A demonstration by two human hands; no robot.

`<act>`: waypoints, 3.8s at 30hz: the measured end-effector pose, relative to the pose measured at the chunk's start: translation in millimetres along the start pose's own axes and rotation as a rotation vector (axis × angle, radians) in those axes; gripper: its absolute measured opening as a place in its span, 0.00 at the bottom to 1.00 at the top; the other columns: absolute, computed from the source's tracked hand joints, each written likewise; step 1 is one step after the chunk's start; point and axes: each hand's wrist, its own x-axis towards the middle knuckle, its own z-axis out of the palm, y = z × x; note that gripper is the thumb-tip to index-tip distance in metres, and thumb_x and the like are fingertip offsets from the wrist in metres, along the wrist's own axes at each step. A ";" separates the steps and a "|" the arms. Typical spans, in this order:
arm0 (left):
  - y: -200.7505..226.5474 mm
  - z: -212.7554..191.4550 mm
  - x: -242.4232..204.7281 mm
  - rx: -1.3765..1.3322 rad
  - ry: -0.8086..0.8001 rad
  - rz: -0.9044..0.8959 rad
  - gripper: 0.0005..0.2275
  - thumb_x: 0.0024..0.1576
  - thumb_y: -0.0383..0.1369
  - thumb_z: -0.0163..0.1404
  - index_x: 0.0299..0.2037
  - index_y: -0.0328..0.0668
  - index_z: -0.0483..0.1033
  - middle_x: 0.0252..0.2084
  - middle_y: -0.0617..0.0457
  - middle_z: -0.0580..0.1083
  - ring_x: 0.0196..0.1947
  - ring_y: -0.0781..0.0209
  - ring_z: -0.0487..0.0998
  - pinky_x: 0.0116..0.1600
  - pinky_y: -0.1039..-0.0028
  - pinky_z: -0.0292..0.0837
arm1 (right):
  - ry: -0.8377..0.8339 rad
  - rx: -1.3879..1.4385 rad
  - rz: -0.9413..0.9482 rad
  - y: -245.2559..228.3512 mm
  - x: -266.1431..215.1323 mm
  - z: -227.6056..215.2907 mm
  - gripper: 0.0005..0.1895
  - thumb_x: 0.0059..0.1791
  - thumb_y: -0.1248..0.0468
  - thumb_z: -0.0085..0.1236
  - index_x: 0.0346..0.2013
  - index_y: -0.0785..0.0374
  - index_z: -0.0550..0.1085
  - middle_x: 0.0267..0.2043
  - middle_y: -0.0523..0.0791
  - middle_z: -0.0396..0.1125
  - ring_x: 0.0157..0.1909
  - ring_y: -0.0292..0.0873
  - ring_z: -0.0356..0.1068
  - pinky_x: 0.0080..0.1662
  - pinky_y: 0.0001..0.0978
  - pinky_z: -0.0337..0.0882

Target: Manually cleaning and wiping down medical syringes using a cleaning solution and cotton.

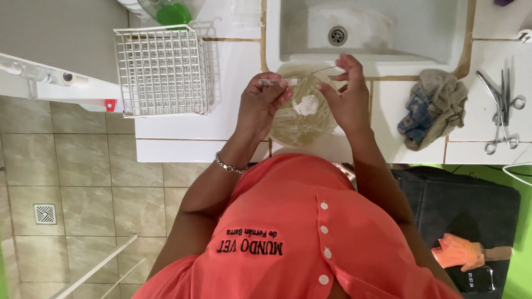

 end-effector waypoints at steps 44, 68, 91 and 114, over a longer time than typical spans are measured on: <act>-30.1 6.5 -4.5 0.206 -0.118 -0.220 0.18 0.64 0.20 0.44 0.65 0.26 0.68 0.46 0.43 0.75 0.39 0.63 0.79 0.51 0.67 0.84 | -0.200 0.028 -0.251 -2.6 -5.9 12.5 0.05 0.56 0.67 0.62 0.46 0.60 0.78 0.45 0.47 0.68 0.46 0.51 0.75 0.47 0.39 0.75; 56.1 -37.8 187.8 1.761 0.130 0.965 0.19 0.47 0.11 0.46 0.43 0.42 0.80 0.35 0.47 0.79 0.34 0.48 0.75 0.34 0.62 0.68 | -0.096 -0.398 -0.389 -9.9 -26.3 -0.7 0.11 0.58 0.62 0.54 0.53 0.61 0.78 0.52 0.45 0.74 0.51 0.49 0.71 0.53 0.43 0.71; 63.0 -67.9 350.1 2.034 0.036 0.857 0.15 0.67 0.32 0.42 0.32 0.36 0.80 0.30 0.47 0.79 0.31 0.44 0.80 0.41 0.56 0.74 | 0.028 -0.236 -0.215 -7.5 -22.9 -14.0 0.11 0.57 0.66 0.53 0.52 0.61 0.78 0.57 0.48 0.69 0.60 0.48 0.69 0.61 0.43 0.72; -11.6 -18.9 24.3 2.236 -0.269 0.438 0.04 0.53 0.28 0.57 0.28 0.40 0.76 0.21 0.51 0.72 0.25 0.46 0.81 0.27 0.57 0.77 | -0.002 0.019 0.343 21.4 16.4 3.2 0.07 0.53 0.56 0.65 0.46 0.49 0.79 0.42 0.38 0.75 0.41 0.33 0.71 0.43 0.27 0.73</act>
